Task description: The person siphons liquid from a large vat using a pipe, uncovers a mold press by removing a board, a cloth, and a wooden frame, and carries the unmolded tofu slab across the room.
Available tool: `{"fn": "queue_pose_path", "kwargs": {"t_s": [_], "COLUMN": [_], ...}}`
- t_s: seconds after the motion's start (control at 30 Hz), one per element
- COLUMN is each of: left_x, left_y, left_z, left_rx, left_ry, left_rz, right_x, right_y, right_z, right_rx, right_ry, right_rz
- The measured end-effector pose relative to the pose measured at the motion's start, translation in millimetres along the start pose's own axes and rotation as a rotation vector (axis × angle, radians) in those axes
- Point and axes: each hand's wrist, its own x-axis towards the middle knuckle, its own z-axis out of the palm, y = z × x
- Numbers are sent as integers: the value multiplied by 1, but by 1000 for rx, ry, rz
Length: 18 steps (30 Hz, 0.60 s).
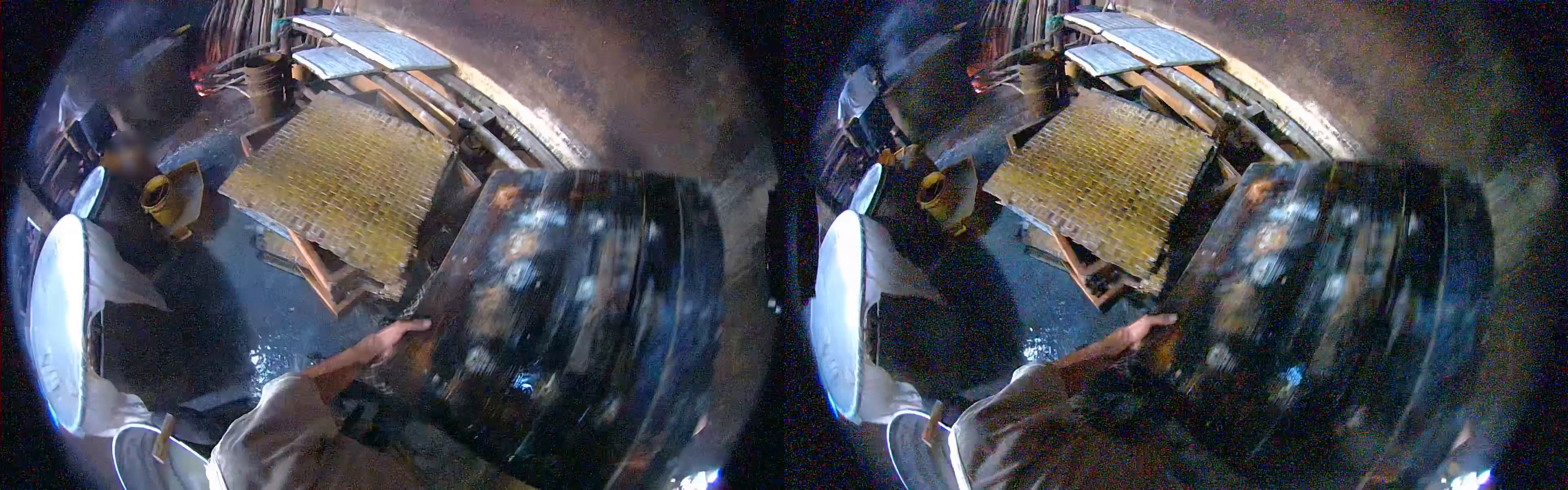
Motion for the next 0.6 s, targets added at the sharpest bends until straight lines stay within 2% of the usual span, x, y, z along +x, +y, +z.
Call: {"fn": "queue_pose_path", "kwargs": {"t_s": [0.03, 0.1, 0.13, 0.17, 0.23, 0.37, 0.43, 0.5, 0.57, 0.6], "left_x": [-10, 12, -17, -36, -34, -45, -30, -116, -205, -250], "left_y": [13, 20, 46, 64, 79, 98, 114, 183, 255, 291], "left_z": [-2, -45, -38, -39, -68, -107, -131, -111, -73, -54], "left_rx": [-51, 30, -85, 40, 9, 2, 197, 293, -37, -148], "left_ry": [-12, -123, -126, -21, 7, -131, 48, -139, 166, 330], "left_rz": [-19, 184, 51, 104, 102, 164, 324, 684, 1036, 1209], "right_x": [-12, -35, -46, -56, -72, -97, -107, -129, -156, -168], "right_y": [-37, -108, -142, -175, -237, -350, -395, -408, -376, -345], "right_z": [7, 25, 37, 51, 86, 187, 245, 301, 352, 370], "right_rx": [-4, -10, -4, -2, 5, 21, 50, 51, 18, 24], "right_ry": [7, 15, 7, 3, -23, -106, -149, -244, -439, -587], "right_rz": [-70, -228, -315, -407, -609, -1063, -1260, -1375, -1360, -1286]}}
